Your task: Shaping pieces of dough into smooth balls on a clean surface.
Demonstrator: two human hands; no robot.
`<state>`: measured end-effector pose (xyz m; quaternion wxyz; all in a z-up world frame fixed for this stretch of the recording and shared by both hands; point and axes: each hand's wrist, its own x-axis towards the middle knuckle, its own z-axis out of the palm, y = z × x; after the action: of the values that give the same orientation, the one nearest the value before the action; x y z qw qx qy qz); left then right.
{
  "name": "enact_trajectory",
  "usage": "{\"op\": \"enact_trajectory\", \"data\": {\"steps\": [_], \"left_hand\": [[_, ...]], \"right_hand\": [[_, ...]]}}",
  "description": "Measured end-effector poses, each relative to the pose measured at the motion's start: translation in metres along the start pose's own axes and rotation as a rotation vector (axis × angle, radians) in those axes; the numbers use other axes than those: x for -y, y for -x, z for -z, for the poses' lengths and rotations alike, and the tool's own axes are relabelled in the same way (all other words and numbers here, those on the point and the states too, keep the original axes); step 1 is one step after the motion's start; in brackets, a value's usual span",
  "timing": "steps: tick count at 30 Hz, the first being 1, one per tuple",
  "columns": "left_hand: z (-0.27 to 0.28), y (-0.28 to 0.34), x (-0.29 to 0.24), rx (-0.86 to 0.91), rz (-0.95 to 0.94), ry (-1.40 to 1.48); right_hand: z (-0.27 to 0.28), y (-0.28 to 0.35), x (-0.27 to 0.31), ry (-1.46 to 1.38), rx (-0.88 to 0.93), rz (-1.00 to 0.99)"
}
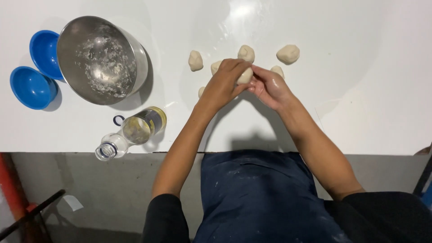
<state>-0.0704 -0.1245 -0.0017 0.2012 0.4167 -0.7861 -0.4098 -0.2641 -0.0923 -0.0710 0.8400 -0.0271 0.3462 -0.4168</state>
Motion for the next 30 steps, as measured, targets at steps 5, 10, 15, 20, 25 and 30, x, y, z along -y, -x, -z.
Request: {"op": "enact_trajectory", "data": {"steps": [5, 10, 15, 20, 25, 30], "left_hand": [[-0.008, -0.042, 0.043, -0.073, 0.177, 0.009], [-0.008, -0.078, 0.089, -0.155, 0.235, 0.033], [-0.008, -0.097, 0.128, -0.12, 0.321, 0.051], [-0.003, -0.091, 0.135, -0.116, 0.264, -0.015], [-0.001, -0.075, 0.137, -0.18, 0.228, -0.008], [-0.015, -0.075, 0.157, -0.188, 0.264, -0.025]], "right_hand": [[0.0, -0.056, 0.031, 0.152, -0.051, 0.065], [-0.012, -0.094, 0.061, 0.387, -0.266, 0.13], [-0.006, -0.109, 0.069, 0.64, -0.394, 0.209], [-0.012, -0.114, 0.07, 0.803, -0.395, 0.251], [0.004, -0.141, 0.051, 1.211, -0.409, 0.422], [-0.014, -0.141, 0.054, 1.45, -0.263, 0.375]]}}
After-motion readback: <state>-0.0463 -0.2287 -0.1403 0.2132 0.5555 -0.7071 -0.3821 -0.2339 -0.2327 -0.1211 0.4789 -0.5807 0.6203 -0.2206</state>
